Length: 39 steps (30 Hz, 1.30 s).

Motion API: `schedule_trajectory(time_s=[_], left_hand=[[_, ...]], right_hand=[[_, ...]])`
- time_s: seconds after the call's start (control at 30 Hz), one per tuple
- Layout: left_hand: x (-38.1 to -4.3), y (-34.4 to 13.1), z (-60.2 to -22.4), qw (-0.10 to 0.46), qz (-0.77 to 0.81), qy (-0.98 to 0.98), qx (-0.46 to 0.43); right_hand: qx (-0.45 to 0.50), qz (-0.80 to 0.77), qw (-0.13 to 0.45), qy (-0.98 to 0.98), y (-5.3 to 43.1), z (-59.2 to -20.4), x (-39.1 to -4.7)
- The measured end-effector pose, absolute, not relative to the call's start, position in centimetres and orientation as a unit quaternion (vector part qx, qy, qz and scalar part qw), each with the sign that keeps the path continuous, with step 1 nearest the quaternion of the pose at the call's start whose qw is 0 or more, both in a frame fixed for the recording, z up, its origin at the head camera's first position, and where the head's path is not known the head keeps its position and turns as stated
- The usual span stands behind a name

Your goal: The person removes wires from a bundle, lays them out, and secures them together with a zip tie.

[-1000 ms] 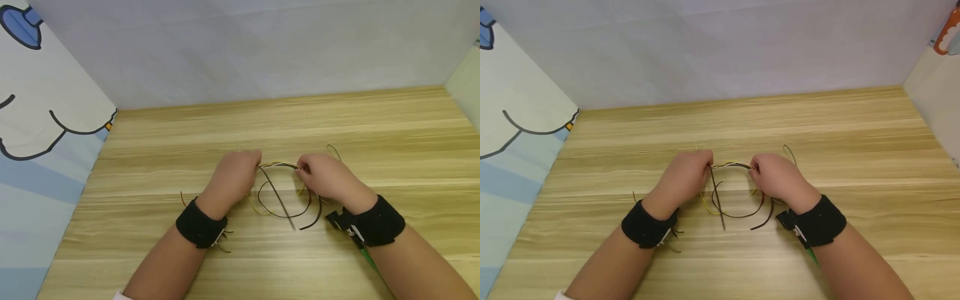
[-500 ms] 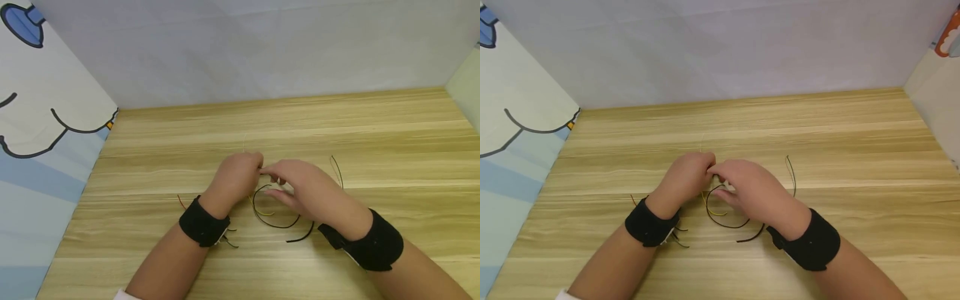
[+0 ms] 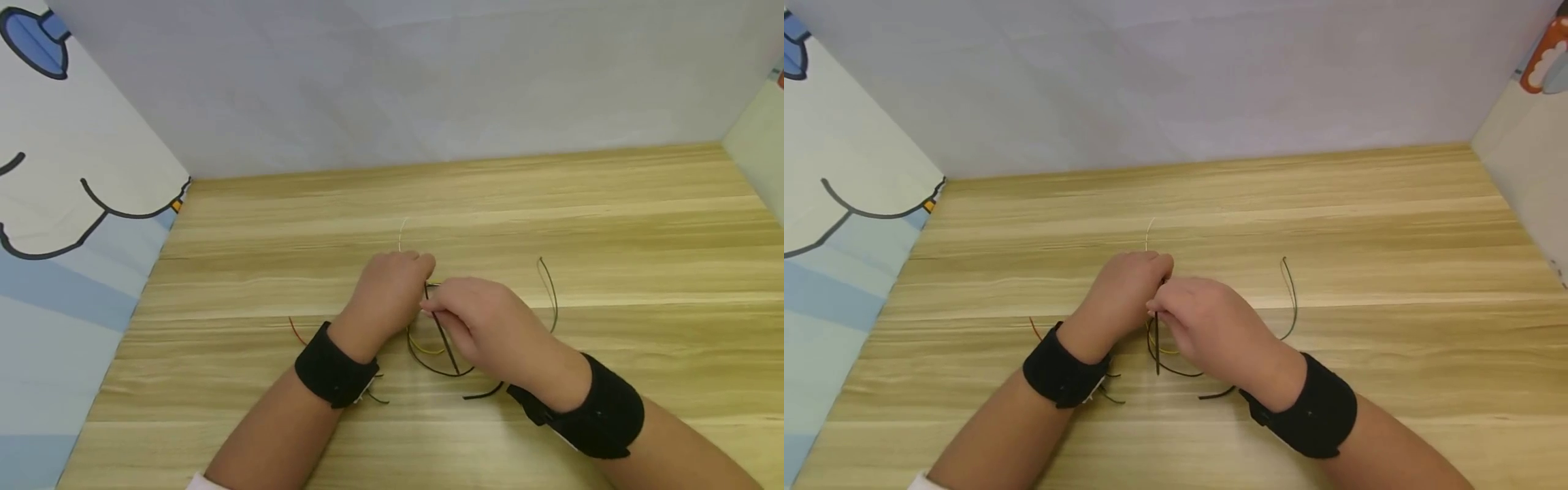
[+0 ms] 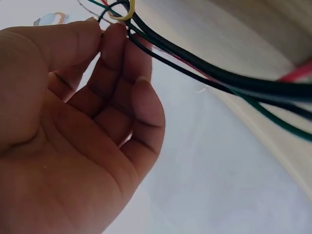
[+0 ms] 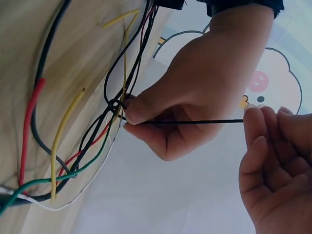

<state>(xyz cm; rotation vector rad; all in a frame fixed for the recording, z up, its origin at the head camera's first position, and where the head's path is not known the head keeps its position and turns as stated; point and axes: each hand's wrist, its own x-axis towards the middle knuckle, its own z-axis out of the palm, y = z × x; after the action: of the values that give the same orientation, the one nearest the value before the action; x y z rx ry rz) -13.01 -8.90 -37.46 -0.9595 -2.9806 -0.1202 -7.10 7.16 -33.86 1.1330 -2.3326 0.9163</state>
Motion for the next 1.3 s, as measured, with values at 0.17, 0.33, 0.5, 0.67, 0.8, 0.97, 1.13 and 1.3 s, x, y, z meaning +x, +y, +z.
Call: schedule_trajectory(time_s=[0.17, 0.33, 0.5, 0.67, 0.8, 0.97, 1.13, 1.3], left_hand=[[-13.0, -8.9, -37.5, -0.009, -0.013, -0.955, -0.296], [-13.4, -8.5, -37.5, -0.001, -0.016, -0.956, -0.293], [-13.7, -8.5, -37.3, -0.016, 0.014, -0.957, -0.289], [-13.3, -9.5, -36.7, -0.023, 0.025, -0.953, -0.3], [-12.4, -10.3, -35.6, -0.008, 0.0, -0.945, -0.328], [-11.6, -10.5, -35.9, -0.051, 0.02, -0.943, -0.329], [-11.4, -10.6, -36.7, -0.103, 0.071, -0.947, -0.295], [-11.6, -10.3, -37.3, -0.118, 0.095, -0.95, -0.274]], right_hand=[[0.407, 0.341, 0.197, -0.824, 6.9, -33.3, -6.4], [0.428, 0.359, 0.214, -0.801, 6.9, -32.5, -5.6], [0.435, 0.322, 0.21, -0.814, 6.8, -32.5, -5.5], [0.436, 0.27, 0.165, -0.843, 6.6, -33.6, -6.0], [0.465, 0.21, 0.119, -0.852, 6.3, -34.5, -6.3], [0.467, 0.146, 0.035, -0.871, 6.3, -35.0, -6.2], [0.357, 0.108, -0.076, -0.925, 7.2, -35.3, -6.1], [0.261, 0.061, -0.139, -0.953, 8.5, -35.8, -7.0]])
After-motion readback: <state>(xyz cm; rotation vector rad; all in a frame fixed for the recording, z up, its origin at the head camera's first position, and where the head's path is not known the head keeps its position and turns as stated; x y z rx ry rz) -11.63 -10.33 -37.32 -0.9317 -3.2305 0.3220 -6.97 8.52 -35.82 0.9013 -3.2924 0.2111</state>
